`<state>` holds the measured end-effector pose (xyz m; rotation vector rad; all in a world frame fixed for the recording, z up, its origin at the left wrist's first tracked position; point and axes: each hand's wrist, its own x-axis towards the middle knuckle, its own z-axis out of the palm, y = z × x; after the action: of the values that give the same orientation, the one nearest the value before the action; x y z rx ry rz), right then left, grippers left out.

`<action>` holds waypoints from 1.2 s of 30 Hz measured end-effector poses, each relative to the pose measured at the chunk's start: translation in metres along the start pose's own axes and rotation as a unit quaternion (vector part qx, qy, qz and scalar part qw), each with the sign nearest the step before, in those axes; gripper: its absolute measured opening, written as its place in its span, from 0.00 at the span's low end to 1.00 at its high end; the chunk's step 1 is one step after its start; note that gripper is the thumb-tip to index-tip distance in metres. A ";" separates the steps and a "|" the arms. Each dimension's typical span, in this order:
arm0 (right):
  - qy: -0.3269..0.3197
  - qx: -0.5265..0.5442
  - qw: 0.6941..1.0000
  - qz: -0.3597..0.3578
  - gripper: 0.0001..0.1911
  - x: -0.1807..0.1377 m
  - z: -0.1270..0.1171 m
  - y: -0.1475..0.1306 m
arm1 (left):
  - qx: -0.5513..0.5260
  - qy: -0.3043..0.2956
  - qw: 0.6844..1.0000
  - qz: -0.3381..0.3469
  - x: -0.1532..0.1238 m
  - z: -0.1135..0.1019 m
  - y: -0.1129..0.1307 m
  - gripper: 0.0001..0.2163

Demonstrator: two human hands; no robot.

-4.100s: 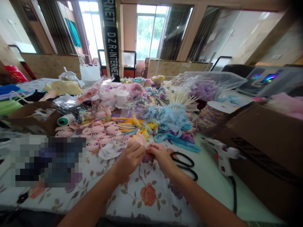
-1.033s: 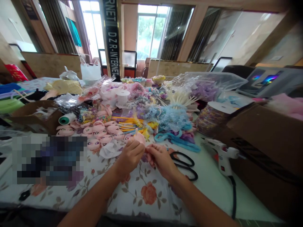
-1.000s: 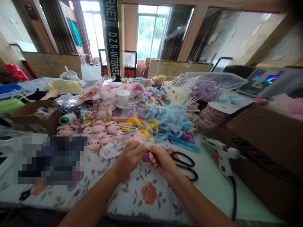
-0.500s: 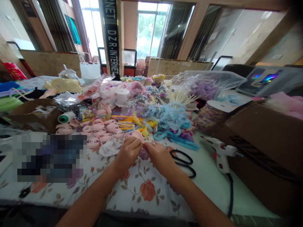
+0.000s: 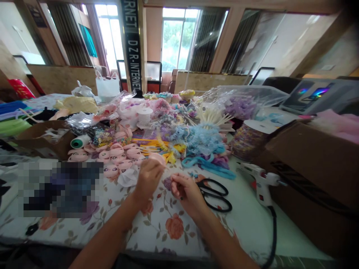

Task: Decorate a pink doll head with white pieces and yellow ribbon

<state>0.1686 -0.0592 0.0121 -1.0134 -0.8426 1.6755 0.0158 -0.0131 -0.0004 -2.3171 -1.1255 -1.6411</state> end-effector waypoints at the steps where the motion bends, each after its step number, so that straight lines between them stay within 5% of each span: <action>1: -0.004 -0.017 1.000 0.001 0.10 -0.003 -0.004 -0.002 | 0.014 0.041 0.999 -0.033 0.003 -0.003 -0.005 0.06; 4: 0.010 -0.180 0.982 -0.064 0.12 -0.014 -0.023 -0.016 | 0.036 0.155 0.983 -0.091 0.010 -0.011 -0.017 0.02; 6: 0.016 -0.357 0.924 -0.137 0.12 -0.023 -0.039 -0.031 | 0.023 0.147 0.986 -0.076 0.012 -0.011 -0.017 0.02; 9: -0.091 -0.539 0.823 -0.156 0.02 -0.034 -0.058 -0.051 | 0.013 0.093 0.995 -0.021 0.007 -0.005 -0.009 0.01; 11: -0.153 -0.553 0.808 -0.130 0.08 -0.037 -0.062 -0.059 | 0.027 0.066 0.997 0.027 0.003 0.000 -0.003 0.03; 13: -0.114 -0.516 0.839 -0.131 0.04 -0.031 -0.060 -0.060 | 0.045 0.038 0.994 0.092 -0.001 0.002 0.001 0.05; 16: 0.017 -0.377 0.913 -0.154 0.15 -0.009 -0.047 -0.051 | 0.054 0.010 0.983 0.176 -0.004 0.001 0.005 0.08; 20: -0.020 -0.190 0.980 -0.051 0.17 0.016 -0.027 -0.037 | 0.045 0.003 0.980 0.194 -0.007 -0.001 0.005 0.10; 23: -0.056 -0.162 0.985 -0.023 0.19 0.021 -0.019 -0.032 | 0.029 -0.003 0.980 0.197 -0.009 0.000 0.004 0.10; 30: -0.029 -0.154 0.988 -0.020 0.20 0.016 -0.015 -0.026 | 0.042 -0.041 0.977 0.206 -0.007 0.001 0.004 0.09; 36: -0.026 -0.100 0.994 -0.034 0.18 0.018 -0.012 -0.020 | 0.034 -0.018 0.986 0.164 -0.006 0.001 0.008 0.10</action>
<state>0.1836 -0.0357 0.0210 -1.0667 -1.0839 1.5877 0.0203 -0.0216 -0.0033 -2.3442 -0.7386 -1.4243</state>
